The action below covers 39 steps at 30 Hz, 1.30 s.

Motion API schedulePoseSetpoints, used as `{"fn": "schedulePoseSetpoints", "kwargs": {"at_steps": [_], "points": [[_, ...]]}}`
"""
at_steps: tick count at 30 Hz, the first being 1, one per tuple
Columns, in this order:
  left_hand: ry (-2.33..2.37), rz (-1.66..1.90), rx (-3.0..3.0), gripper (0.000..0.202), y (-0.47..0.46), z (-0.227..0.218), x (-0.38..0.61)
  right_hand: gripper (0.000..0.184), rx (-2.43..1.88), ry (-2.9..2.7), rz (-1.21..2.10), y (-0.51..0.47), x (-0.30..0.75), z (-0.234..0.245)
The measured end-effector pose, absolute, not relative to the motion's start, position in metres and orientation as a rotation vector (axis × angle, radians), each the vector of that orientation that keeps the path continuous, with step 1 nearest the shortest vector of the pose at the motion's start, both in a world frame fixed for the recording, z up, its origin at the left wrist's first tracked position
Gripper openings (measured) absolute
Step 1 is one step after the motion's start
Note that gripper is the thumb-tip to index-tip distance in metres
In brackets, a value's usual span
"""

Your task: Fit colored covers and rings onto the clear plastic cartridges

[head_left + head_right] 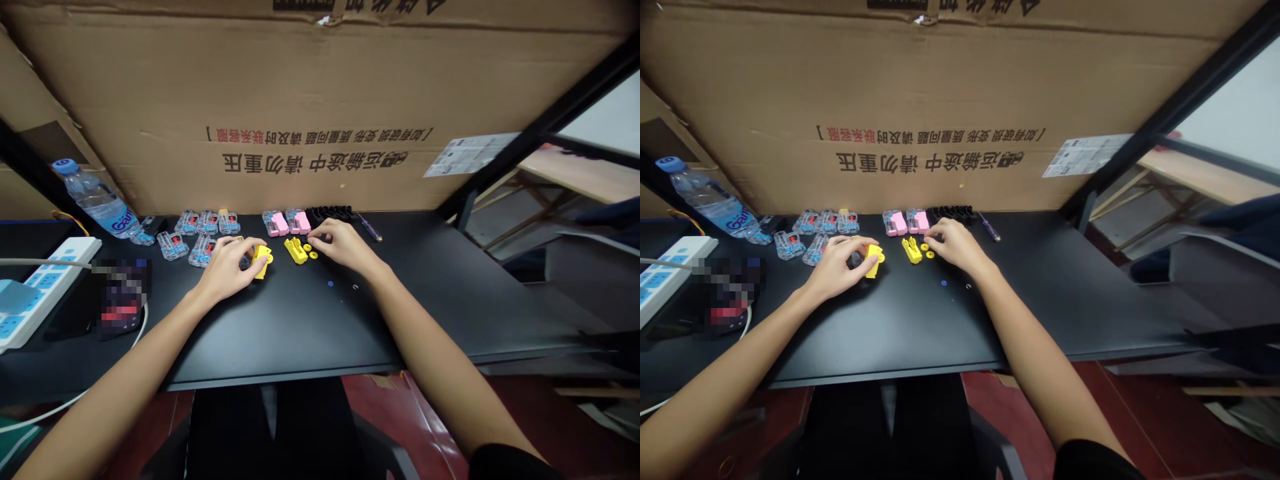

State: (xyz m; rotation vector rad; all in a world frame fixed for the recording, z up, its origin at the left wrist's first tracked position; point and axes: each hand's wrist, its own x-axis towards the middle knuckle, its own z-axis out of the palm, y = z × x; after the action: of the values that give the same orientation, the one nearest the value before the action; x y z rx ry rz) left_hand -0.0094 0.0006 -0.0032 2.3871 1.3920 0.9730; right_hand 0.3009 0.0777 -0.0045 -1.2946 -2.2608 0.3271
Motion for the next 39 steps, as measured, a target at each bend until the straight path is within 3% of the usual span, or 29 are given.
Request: {"fn": "schedulePoseSetpoints", "kwargs": {"at_steps": [8, 14, 23, 31, 39], "points": [[1.370, 0.994, 2.394, 0.026, 0.002, -0.005, -0.010, 0.014, -1.380, -2.422, 0.371, 0.077, 0.293, -0.013], [1.372, 1.004, 2.392, 0.024, 0.002, -0.005, -0.010, 0.019, -1.219, -2.205, 0.358, 0.074, 0.290, -0.006], [1.338, 1.076, 2.189, 0.016, 0.002, -0.003, -0.007, 0.032, -0.812, -1.875, 0.949, 0.024, 0.225, -0.007], [1.191, 1.136, 1.973, 0.022, 0.003, 0.000, -0.004, 0.030, -0.829, -1.788, 0.945, 0.023, 0.216, -0.017], [1.229, 1.128, 2.118, 0.023, 0.003, -0.005, -0.004, 0.038, -0.873, -1.724, 1.048, 0.022, 0.212, -0.020]]}}
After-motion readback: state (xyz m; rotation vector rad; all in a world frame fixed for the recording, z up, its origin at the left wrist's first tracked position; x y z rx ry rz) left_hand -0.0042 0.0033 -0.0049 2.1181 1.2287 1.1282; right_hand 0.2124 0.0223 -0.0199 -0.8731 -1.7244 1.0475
